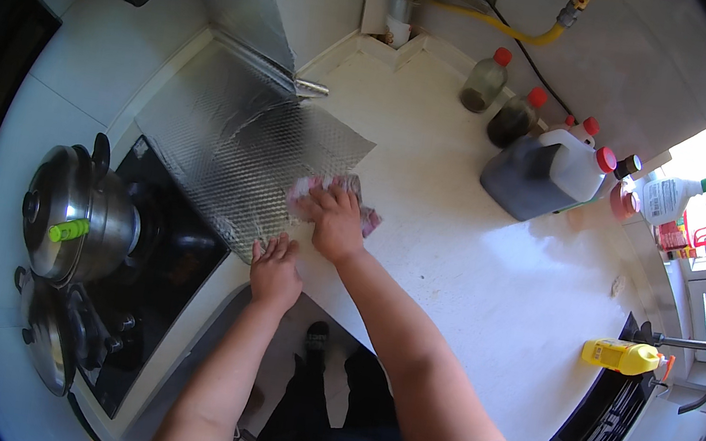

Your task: The person wipes the exterior glass and top of a kitchen vent hood with a cloth, moves pots on the stove, and then wipes the countertop and around various bottles before rinsing the cloth in the sink.

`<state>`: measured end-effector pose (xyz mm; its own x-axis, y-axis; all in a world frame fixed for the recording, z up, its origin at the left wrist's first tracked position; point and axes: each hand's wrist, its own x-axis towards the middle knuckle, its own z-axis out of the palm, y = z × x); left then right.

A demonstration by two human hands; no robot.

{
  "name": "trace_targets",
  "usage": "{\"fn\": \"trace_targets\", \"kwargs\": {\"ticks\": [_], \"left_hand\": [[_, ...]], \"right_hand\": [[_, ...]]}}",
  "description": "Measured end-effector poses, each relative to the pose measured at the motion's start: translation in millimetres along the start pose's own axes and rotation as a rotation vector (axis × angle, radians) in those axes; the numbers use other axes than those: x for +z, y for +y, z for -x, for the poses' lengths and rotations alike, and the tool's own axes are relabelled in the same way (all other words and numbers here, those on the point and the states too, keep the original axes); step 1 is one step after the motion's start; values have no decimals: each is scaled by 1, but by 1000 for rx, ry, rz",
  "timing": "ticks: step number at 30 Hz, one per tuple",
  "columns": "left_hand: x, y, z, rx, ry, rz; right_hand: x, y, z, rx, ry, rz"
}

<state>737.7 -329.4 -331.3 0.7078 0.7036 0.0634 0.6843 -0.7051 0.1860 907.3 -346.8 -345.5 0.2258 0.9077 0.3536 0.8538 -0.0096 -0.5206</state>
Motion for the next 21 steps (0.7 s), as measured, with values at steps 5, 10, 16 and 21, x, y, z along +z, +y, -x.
{"fn": "trace_targets", "kwargs": {"ticks": [5, 10, 16, 21], "left_hand": [[4, -20, 70, 13, 220, 503], [1, -13, 130, -65, 106, 809], [7, -34, 136, -203, 18, 920], [0, -38, 107, -133, 95, 870]], "right_hand": [[-28, -33, 90, -98, -95, -37], [-96, 0, 154, -162, -208, -37], [-36, -79, 83, 77, 165, 184], [55, -109, 74, 301, 161, 292]]}}
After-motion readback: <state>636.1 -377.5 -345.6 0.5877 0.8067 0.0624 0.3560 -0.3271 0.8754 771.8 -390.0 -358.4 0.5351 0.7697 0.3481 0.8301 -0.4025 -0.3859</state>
